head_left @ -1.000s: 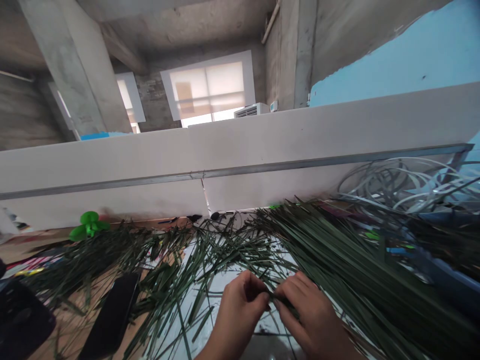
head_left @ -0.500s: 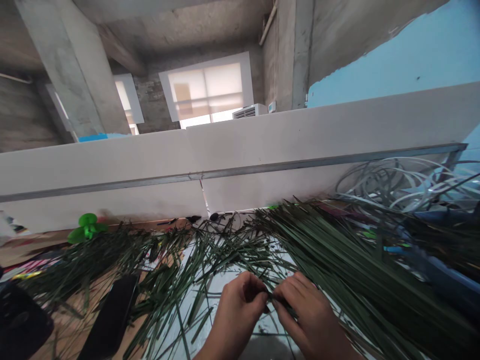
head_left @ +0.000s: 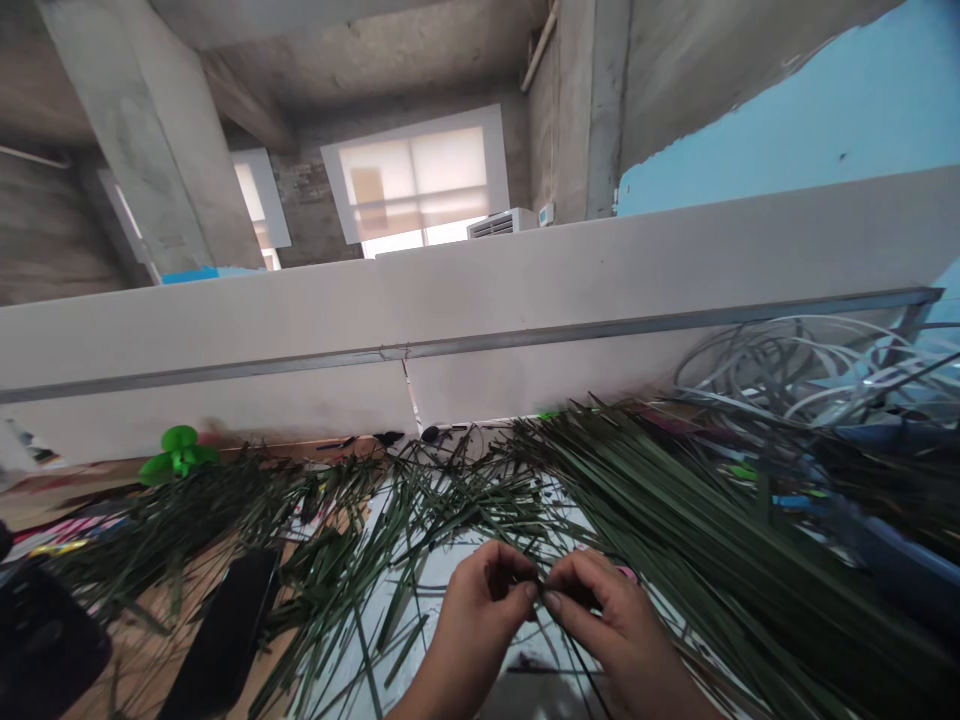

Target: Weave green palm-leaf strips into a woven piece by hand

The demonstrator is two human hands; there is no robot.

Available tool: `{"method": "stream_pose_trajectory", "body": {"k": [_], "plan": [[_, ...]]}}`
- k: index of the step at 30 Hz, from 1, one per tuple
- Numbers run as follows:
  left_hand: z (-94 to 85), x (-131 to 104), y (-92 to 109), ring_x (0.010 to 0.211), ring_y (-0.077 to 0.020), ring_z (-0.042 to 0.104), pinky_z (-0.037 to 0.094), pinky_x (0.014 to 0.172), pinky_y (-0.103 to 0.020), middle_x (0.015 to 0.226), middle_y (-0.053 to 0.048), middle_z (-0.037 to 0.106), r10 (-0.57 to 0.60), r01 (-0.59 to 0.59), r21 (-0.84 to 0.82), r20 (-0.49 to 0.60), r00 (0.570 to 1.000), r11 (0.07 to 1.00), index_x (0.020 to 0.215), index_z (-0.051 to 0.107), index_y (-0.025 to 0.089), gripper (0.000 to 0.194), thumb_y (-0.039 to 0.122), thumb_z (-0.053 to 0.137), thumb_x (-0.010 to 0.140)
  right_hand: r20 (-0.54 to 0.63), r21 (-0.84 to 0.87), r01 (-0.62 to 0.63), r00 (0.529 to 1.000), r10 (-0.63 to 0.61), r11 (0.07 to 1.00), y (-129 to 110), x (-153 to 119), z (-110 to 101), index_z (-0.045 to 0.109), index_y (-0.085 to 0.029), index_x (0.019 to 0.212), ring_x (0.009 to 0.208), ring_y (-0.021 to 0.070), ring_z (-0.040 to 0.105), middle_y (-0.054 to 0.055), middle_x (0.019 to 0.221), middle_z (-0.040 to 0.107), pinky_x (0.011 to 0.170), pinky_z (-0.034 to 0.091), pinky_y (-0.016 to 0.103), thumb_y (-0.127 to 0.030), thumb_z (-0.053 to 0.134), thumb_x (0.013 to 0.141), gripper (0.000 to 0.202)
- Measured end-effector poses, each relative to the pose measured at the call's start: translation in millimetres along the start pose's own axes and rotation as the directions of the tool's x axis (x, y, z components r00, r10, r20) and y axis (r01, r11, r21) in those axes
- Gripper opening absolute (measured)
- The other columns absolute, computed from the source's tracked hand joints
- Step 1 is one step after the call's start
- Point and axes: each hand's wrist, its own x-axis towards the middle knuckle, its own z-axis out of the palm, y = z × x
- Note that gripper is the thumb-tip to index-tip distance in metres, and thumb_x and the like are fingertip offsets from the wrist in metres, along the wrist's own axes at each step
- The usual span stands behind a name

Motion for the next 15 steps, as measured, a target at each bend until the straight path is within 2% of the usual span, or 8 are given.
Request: {"method": "stream_pose_trajectory", "body": {"k": [5, 15], "plan": [[-2.8, 1.8, -3.5, 0.060, -0.0123, 0.052, 0.043, 0.060, -0.026, 0.067, 0.001, 0.059, -0.017, 0.018, -0.068, 0.020, 1.000, 0.997, 0.075, 0.063, 0.015, 0.015, 0.016, 0.072, 0.063, 0.017, 0.170, -0.069, 0.998, 0.067, 0.983, -0.4, 2.0, 0.8, 0.058, -0.020, 0.073, 0.073, 0.0200, 0.052, 0.000, 0.074, 0.056, 0.066, 0.041, 0.031, -0.032, 0.059, 0.085, 0.017], [-6.0, 1.3, 4.0, 0.060, -0.0104, 0.051, 0.039, 0.058, -0.023, 0.065, 0.002, 0.060, -0.088, 0.104, -0.209, 0.082, 0.993, 0.972, 0.076, 0.066, 0.013, 0.026, 0.020, 0.084, 0.059, 0.081, 0.349, -0.140, 0.990, 0.119, 0.927, -3.3, 5.3, 0.9, 0.058, -0.020, 0.072, 0.069, 0.0185, 0.047, -0.002, 0.069, 0.052, 0.063, 0.039, 0.029, -0.035, 0.064, 0.080, 0.018]]}}
